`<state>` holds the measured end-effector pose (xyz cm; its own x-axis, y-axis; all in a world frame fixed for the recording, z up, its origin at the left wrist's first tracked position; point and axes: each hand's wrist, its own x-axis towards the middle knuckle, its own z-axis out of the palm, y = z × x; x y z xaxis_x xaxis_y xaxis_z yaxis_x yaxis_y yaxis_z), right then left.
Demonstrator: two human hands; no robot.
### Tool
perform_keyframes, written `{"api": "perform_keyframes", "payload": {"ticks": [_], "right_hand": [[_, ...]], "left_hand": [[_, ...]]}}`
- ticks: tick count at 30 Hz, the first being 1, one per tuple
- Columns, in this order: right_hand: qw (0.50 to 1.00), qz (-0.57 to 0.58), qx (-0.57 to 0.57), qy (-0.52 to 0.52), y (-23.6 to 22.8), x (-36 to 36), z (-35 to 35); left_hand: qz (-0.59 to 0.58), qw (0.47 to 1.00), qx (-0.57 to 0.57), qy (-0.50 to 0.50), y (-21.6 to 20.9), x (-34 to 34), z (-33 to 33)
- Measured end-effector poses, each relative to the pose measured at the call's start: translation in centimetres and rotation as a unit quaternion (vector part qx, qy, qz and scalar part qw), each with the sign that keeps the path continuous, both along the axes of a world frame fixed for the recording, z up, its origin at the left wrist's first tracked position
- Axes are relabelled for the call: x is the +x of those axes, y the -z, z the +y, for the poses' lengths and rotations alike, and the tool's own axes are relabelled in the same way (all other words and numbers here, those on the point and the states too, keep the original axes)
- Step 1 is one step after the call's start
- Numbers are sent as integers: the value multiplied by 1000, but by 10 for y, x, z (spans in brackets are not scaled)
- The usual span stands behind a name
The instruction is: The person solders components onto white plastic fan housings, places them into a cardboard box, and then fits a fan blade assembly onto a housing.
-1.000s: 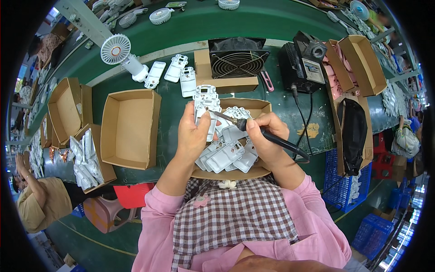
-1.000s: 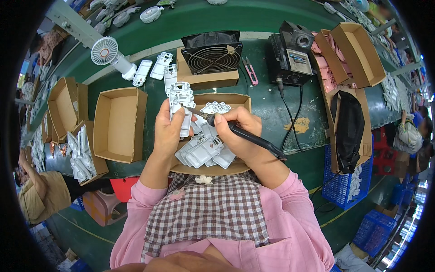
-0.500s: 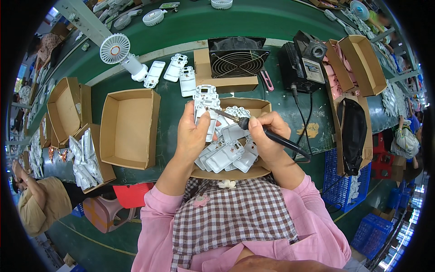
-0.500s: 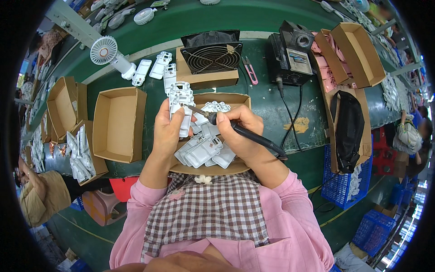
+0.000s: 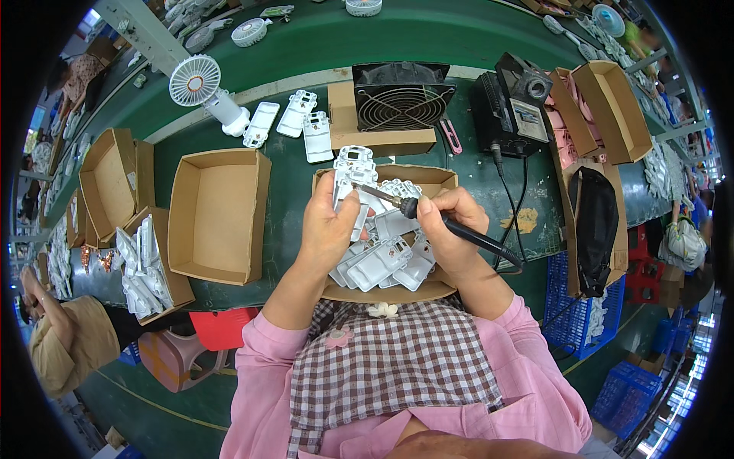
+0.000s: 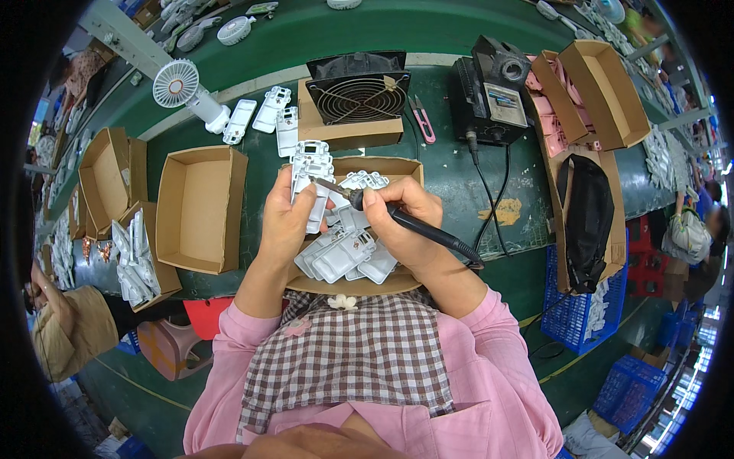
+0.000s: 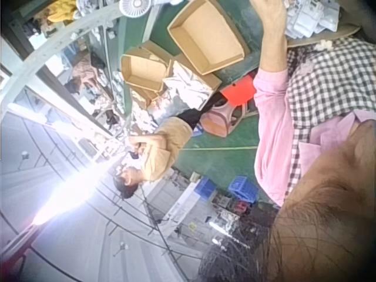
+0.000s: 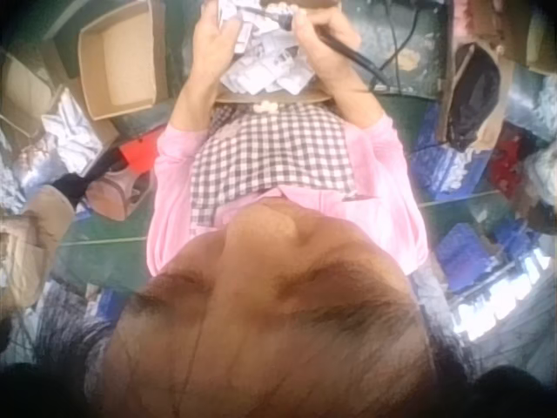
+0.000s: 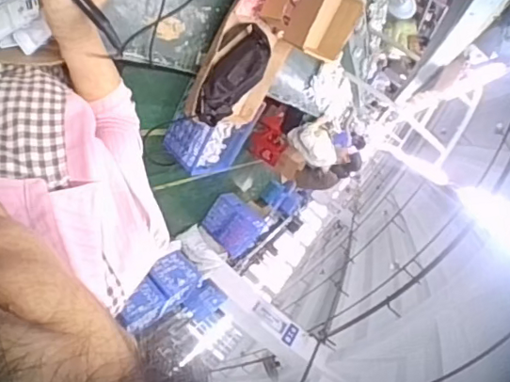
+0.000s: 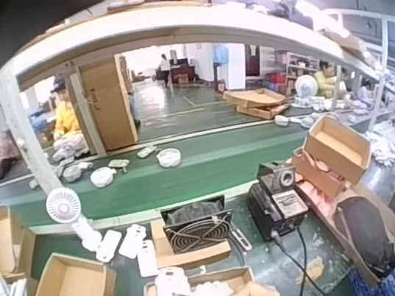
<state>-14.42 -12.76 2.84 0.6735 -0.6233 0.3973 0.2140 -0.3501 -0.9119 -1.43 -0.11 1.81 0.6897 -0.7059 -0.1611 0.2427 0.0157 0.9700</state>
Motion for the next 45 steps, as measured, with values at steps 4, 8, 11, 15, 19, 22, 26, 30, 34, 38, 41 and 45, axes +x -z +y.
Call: {"api": "perform_keyframes", "payload": {"ticks": [4, 8, 11, 15, 19, 22, 26, 30, 34, 38, 41, 45], "right_hand": [[1000, 5, -3, 2, -1, 0, 1], [1000, 2, 9, 1, 1, 1, 1], [1000, 0, 18, 1, 3, 1, 1], [999, -38, 13, 23, 10, -4, -1], [996, -79, 19, 33, 15, -6, 0], [996, -81, 4, 25, 11, -4, -1], [998, -55, -12, 26, 13, -4, -1], [997, -50, 32, 39, 13, -4, 0], [999, -28, 13, 42, 8, -1, 1], [999, -15, 15, 32, 8, -2, 0], [999, -4, 0, 35, 3, 0, 2], [999, 0, -13, 37, 4, 0, 1]], "left_hand": [[0, 1000, 2, -3, 0, 0, 0], [-4, 1000, -3, 1, 0, 0, 0], [0, 1000, -7, 1, 1, 0, 0], [46, 998, -29, 27, 0, 2, 3], [-16, 997, -73, 22, 13, 0, 4], [-3, 998, -64, 0, 8, -1, 1], [-21, 998, -55, -33, 19, 2, -1], [-53, 996, -52, -52, 20, 1, -3], [-76, 995, -25, -58, 19, 1, -2], [-104, 993, 0, -58, 17, 1, -1], [-109, 992, -16, -58, 18, 2, -1], [-122, 992, -15, -43, 18, 2, -1]]}}
